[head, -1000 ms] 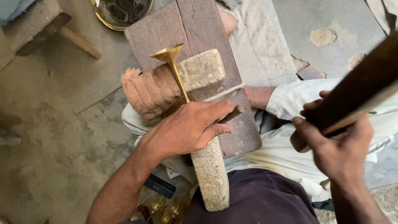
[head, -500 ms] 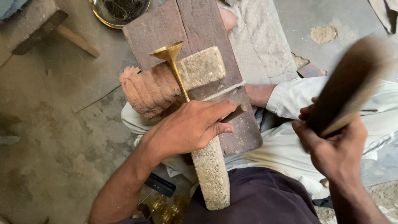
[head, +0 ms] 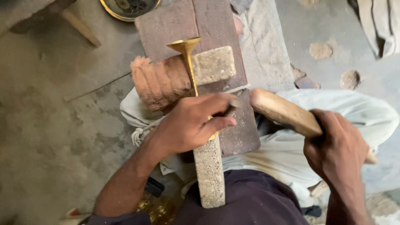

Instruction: The person sits on the floor holding a chisel against a brass stem object resting on a brick support and strikes the chisel with a wooden mallet to emboss a decorative pattern into the metal. They periodically reposition the chisel and rotate the brass piece to work different areas of the surface.

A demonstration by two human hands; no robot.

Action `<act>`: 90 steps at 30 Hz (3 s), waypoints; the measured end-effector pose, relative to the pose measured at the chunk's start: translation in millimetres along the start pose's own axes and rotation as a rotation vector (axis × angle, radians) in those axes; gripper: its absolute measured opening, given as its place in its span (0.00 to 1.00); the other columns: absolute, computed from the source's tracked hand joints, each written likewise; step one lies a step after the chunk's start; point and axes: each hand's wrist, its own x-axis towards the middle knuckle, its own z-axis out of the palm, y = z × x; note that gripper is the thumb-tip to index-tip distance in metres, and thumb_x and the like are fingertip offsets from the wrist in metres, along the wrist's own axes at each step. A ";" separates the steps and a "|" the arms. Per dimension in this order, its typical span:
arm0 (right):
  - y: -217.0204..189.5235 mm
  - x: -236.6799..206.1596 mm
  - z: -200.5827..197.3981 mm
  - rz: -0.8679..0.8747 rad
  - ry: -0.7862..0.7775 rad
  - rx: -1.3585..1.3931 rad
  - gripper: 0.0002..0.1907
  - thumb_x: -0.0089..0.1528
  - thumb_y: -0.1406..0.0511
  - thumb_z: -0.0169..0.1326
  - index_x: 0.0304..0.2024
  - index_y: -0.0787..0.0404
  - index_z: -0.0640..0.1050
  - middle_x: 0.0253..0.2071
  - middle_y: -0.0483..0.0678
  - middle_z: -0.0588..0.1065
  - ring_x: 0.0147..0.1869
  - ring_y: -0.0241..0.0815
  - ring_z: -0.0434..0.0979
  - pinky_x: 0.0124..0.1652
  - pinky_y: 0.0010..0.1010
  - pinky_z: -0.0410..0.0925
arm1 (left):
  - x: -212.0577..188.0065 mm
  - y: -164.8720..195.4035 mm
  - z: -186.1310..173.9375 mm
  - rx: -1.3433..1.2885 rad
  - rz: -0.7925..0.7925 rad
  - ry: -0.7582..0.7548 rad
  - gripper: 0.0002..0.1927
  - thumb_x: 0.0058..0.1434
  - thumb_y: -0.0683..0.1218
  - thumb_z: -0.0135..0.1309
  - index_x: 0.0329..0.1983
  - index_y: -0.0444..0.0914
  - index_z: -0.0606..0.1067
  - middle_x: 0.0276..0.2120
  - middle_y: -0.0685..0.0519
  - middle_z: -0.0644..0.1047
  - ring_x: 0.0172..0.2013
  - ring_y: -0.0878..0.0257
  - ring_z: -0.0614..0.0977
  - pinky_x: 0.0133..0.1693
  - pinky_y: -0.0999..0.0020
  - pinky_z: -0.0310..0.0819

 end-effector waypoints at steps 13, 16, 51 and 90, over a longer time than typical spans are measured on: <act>27.6 -25.0 25.7 0.298 0.042 0.490 0.17 0.61 0.67 0.65 0.49 0.68 0.76 0.39 0.52 0.80 0.41 0.38 0.79 0.47 0.30 0.70 | -66.0 -0.6 14.0 -0.027 -0.119 0.515 0.19 0.65 0.46 0.62 0.56 0.36 0.74 0.43 0.52 0.82 0.41 0.65 0.87 0.37 0.73 0.84; 21.8 -19.2 17.3 0.188 0.076 0.527 0.16 0.62 0.67 0.65 0.47 0.69 0.75 0.42 0.51 0.81 0.44 0.35 0.80 0.48 0.28 0.72 | -61.2 -4.8 15.7 0.103 -0.077 0.425 0.19 0.64 0.48 0.65 0.54 0.39 0.75 0.39 0.54 0.82 0.37 0.67 0.86 0.35 0.72 0.83; -36.6 -49.7 45.3 -0.062 0.250 0.060 0.17 0.58 0.73 0.62 0.51 0.67 0.78 0.39 0.58 0.77 0.43 0.52 0.78 0.43 0.36 0.70 | -22.6 1.7 -17.0 0.294 0.032 -0.333 0.22 0.68 0.37 0.45 0.62 0.51 0.73 0.35 0.55 0.79 0.31 0.62 0.86 0.28 0.69 0.78; -255.0 106.7 -118.4 -0.851 -0.026 -0.586 0.21 0.55 0.70 0.66 0.51 0.60 0.79 0.39 0.50 0.78 0.41 0.45 0.80 0.47 0.38 0.73 | -111.0 -25.3 19.6 -0.357 -0.102 0.792 0.11 0.73 0.47 0.56 0.45 0.36 0.68 0.35 0.53 0.79 0.35 0.67 0.84 0.32 0.73 0.82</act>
